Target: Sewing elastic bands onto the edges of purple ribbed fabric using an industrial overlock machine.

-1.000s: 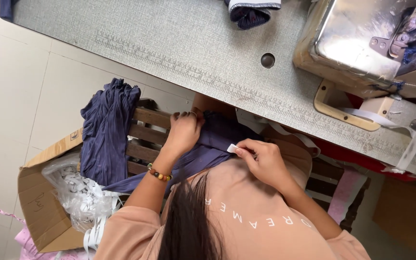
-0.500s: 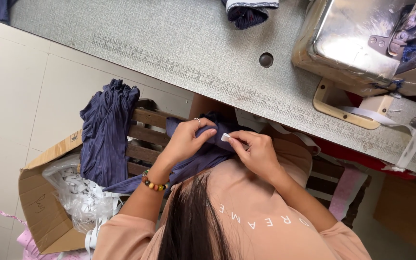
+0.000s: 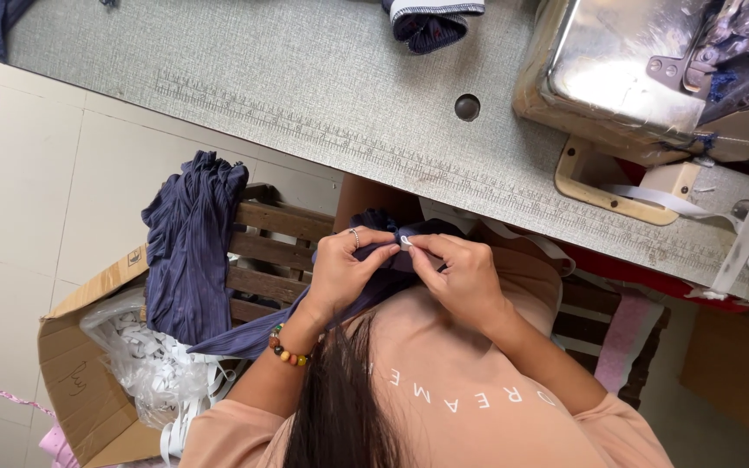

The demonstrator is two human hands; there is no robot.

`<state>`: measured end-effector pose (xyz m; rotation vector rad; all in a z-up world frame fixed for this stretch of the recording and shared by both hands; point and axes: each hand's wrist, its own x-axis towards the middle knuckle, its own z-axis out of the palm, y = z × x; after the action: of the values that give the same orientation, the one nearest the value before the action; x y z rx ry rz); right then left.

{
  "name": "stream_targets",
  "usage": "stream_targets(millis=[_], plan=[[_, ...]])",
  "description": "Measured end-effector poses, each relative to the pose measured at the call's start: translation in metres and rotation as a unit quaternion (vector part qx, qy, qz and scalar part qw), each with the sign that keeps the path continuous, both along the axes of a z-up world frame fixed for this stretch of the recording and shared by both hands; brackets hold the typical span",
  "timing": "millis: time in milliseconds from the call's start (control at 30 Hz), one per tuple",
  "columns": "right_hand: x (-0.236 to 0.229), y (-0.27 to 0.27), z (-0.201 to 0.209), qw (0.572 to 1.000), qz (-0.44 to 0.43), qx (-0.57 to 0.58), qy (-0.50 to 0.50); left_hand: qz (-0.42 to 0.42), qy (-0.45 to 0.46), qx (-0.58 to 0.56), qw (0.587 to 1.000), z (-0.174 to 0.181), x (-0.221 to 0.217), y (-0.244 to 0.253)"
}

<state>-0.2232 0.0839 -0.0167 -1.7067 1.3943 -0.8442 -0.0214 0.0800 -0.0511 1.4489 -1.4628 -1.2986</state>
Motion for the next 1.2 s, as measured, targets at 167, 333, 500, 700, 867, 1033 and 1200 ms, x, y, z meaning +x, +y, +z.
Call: stream_targets(millis=[167, 333, 500, 700, 867, 1033, 1200], plan=[[0.002, 0.002, 0.003, 1.0, 0.006, 0.001, -0.017, 0.018, -0.011, -0.018, 1.0, -0.003, -0.006, 0.005], [-0.001, 0.006, 0.002, 0.999, 0.008, 0.031, -0.023, 0.032, -0.017, -0.026, 0.999, -0.002, -0.012, 0.01], [-0.007, 0.02, -0.011, 0.998, 0.041, 0.04, -0.024, 0.049, 0.0, -0.035, 0.998, 0.002, -0.021, 0.014], [-0.009, 0.025, -0.012, 0.998, -0.038, 0.006, -0.051, 0.06, 0.039, 0.038, 0.997, -0.002, -0.029, 0.008], [-0.018, 0.02, 0.004, 0.998, -0.045, 0.015, -0.04, 0.014, 0.041, 0.065, 0.997, 0.008, -0.029, 0.002], [-0.035, -0.001, 0.022, 0.997, 0.03, -0.054, -0.039, -0.057, 0.025, 0.071, 0.996, 0.034, -0.034, -0.007], [-0.05, -0.018, 0.036, 0.98, 0.17, 0.013, -0.102, -0.141, -0.005, 0.018, 0.99, 0.052, -0.038, -0.018]])
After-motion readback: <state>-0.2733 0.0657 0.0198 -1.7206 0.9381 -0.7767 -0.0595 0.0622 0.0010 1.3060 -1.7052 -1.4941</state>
